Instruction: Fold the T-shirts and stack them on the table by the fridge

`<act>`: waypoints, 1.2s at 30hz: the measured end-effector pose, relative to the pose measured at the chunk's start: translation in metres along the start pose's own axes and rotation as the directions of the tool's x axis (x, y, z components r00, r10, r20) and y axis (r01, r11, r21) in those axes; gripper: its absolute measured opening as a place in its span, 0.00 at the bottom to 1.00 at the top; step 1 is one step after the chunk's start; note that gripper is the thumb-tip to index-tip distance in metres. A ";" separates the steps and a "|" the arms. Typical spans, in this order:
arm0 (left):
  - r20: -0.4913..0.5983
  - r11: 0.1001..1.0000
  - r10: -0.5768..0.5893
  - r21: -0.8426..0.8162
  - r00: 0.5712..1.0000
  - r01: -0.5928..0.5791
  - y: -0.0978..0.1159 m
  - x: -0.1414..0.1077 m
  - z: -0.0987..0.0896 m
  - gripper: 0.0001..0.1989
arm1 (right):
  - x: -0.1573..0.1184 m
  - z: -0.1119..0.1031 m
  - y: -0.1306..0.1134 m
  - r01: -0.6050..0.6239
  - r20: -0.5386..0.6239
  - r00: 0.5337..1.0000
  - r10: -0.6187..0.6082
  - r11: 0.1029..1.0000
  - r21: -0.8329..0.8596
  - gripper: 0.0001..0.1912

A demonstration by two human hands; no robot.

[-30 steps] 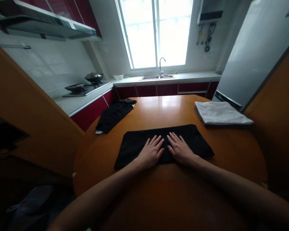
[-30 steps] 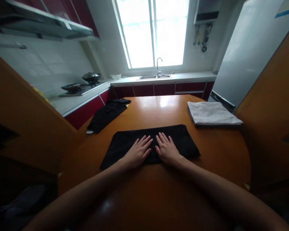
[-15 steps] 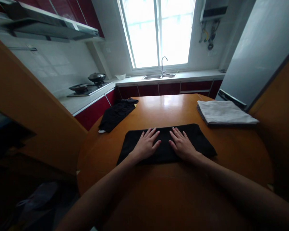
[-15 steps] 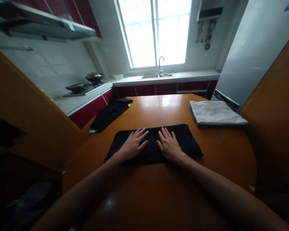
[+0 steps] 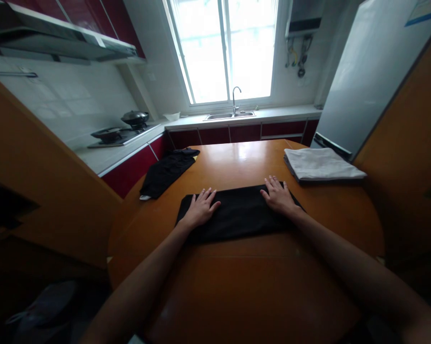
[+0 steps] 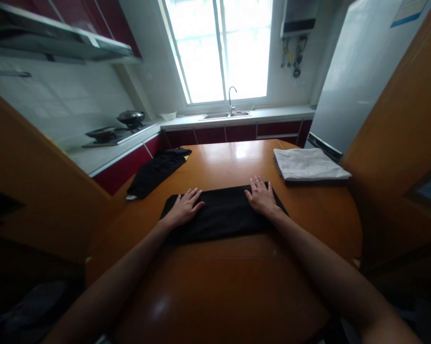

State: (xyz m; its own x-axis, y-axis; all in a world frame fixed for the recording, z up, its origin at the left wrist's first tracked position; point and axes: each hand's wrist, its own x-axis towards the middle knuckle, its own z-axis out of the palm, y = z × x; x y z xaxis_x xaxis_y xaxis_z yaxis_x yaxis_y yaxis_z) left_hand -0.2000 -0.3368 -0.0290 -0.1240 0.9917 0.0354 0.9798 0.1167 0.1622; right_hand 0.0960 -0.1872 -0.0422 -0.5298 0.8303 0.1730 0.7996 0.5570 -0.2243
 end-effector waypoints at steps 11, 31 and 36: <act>-0.073 0.986 -0.105 -0.136 0.992 0.094 -0.070 0.016 -0.024 0.28 | 0.033 -0.016 0.047 -0.075 -0.035 0.996 0.078 0.994 0.085 0.26; 0.555 0.939 0.090 -0.323 0.827 0.114 -0.113 0.067 -0.084 0.23 | 0.106 -0.071 0.070 0.027 0.601 0.783 -0.160 0.974 0.224 0.13; 0.409 0.916 0.080 -0.390 0.909 0.095 -0.120 0.064 -0.110 0.23 | 0.108 -0.104 0.074 0.113 0.483 0.838 -0.255 0.946 0.303 0.18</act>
State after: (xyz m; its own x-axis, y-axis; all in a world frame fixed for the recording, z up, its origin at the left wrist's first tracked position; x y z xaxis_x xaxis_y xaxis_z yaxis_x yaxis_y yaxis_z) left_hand -0.3426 -0.2929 0.0623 0.0295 0.9332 -0.3582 0.8245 0.1799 0.5365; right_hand 0.1274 -0.0585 0.0597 -0.7839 0.5630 -0.2617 0.6113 0.6264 -0.4837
